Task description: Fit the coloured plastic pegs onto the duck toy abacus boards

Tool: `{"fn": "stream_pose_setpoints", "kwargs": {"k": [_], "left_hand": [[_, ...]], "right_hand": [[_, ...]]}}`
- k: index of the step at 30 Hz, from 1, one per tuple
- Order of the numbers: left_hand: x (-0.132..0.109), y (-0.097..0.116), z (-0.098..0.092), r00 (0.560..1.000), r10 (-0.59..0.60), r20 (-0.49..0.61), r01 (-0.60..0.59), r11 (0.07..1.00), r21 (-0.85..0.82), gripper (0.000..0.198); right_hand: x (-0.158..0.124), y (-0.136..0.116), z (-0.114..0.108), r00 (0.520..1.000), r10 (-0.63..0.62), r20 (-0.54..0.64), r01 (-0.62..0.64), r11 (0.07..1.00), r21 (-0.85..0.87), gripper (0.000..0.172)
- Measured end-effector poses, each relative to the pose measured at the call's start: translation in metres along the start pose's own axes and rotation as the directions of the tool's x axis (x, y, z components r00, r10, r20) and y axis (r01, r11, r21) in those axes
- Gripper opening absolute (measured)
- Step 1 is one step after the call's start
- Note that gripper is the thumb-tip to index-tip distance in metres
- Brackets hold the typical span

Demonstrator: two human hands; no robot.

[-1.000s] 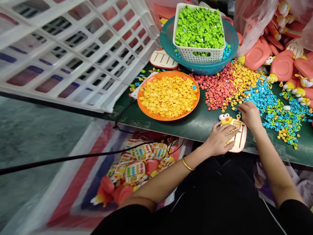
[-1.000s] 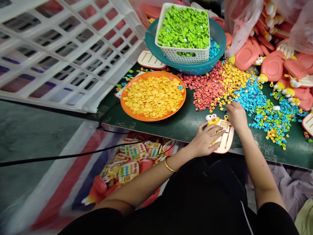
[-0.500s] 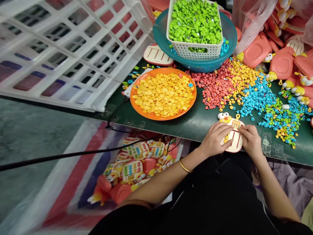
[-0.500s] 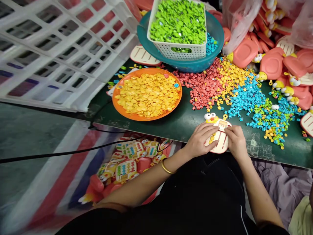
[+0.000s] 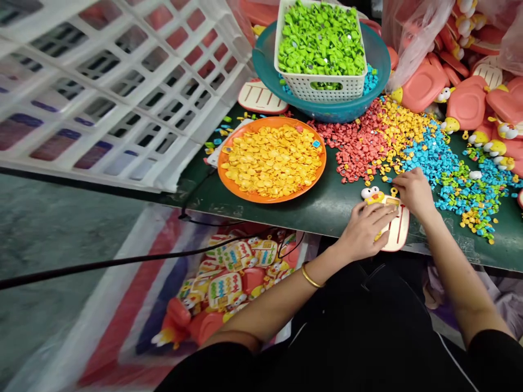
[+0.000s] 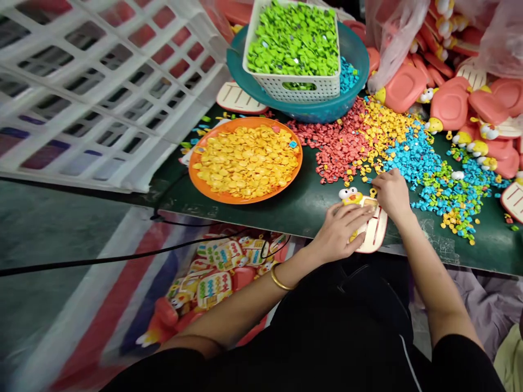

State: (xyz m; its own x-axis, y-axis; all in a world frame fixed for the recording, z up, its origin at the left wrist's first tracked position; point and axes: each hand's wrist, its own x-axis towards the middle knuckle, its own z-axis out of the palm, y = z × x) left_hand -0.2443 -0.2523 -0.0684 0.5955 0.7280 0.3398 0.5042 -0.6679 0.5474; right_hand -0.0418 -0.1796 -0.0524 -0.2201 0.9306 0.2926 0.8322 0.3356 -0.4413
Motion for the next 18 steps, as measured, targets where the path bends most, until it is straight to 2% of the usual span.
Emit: {"fn": "stream_pose_setpoints", "kwargs": {"k": [2,4,7,9,11,13,15,18], "left_hand": [[0.001,0.001,0.001,0.999,0.045,0.014,-0.044,0.999,-0.018,0.044],[0.001,0.001,0.002,1.000,0.025,0.008,-0.025,0.999,-0.031,0.042],[0.001,0.000,0.004,1.000,-0.012,0.012,0.012,0.999,-0.038,0.040],[0.001,-0.001,0.004,1.000,-0.017,0.016,0.018,0.999,-0.042,0.039],[0.002,-0.002,0.005,1.000,-0.004,0.009,0.004,0.999,-0.047,0.037],[0.001,-0.003,0.005,0.999,0.033,0.003,-0.033,0.997,-0.064,0.032],[-0.001,-0.003,0.006,0.997,0.074,0.007,-0.073,0.993,-0.089,0.026],[-0.003,-0.004,0.006,0.997,0.077,0.016,-0.075,0.991,-0.112,0.022]], "right_hand": [[0.014,0.008,0.000,0.988,-0.084,0.131,0.082,0.996,0.022,0.024],[0.010,0.010,-0.005,0.991,-0.075,0.115,0.067,0.995,0.072,0.022],[-0.021,0.004,-0.014,0.991,0.133,0.003,-0.131,0.971,0.201,0.017],[-0.044,-0.003,-0.014,0.959,0.284,-0.012,-0.269,0.920,0.285,0.015],[-0.062,-0.013,-0.007,0.932,0.359,-0.052,-0.328,0.896,0.300,0.016],[-0.074,-0.023,0.003,0.922,0.359,-0.146,-0.316,0.915,0.252,0.019],[-0.083,-0.033,0.009,0.929,0.305,-0.209,-0.269,0.945,0.184,0.022],[-0.092,-0.043,0.006,0.972,0.194,-0.136,-0.172,0.972,0.161,0.025]]}}
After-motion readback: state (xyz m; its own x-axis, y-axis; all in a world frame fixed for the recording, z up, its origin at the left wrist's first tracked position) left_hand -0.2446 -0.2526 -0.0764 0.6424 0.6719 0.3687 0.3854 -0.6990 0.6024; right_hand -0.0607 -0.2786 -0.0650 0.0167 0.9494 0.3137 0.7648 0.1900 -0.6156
